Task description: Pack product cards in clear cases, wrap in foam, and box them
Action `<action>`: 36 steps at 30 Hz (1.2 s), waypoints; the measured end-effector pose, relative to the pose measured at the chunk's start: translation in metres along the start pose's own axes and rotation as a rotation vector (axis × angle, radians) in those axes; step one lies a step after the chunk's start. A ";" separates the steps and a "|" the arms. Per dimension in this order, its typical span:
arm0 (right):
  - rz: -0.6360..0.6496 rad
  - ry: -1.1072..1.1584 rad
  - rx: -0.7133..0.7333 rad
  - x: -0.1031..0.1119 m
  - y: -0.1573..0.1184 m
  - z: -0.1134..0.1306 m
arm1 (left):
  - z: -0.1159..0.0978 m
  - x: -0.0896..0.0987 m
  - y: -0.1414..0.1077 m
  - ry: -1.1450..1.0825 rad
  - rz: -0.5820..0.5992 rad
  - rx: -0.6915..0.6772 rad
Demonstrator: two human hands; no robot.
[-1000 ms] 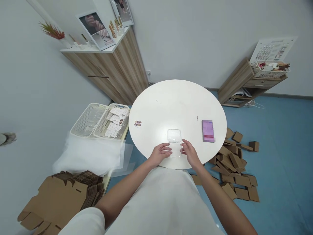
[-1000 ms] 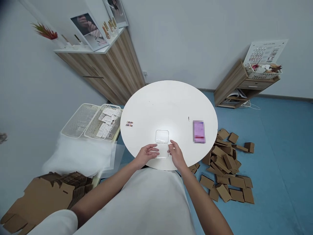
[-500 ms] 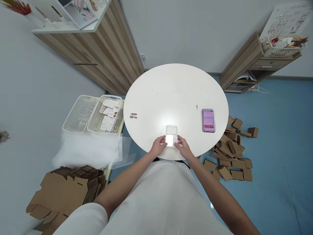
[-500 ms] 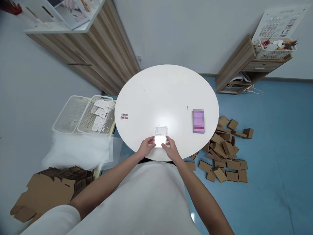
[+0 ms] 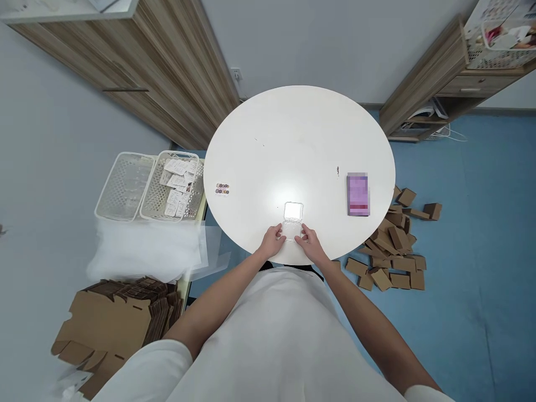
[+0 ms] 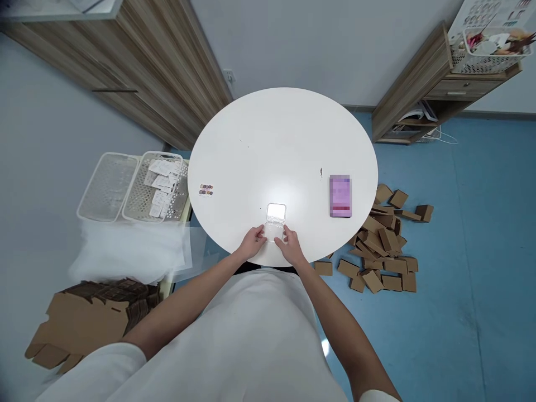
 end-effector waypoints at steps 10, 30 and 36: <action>0.009 0.160 -0.062 -0.004 -0.004 -0.001 | 0.007 -0.006 -0.010 -0.188 -0.050 0.105; -0.063 0.178 -0.036 -0.002 0.012 0.012 | -0.005 0.001 0.005 -0.334 -0.032 0.059; -0.076 0.141 -0.026 -0.003 0.009 0.013 | -0.006 0.005 0.003 -0.325 -0.003 0.085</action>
Point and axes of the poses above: each hand's wrist, its own y-axis towards the middle knuckle, its own x-axis out of the back of the hand, z = x × y, the point moved 5 cm from there along y, towards the middle knuckle, and after that the axes turned 4 degrees about y, right-handed, at the moved point
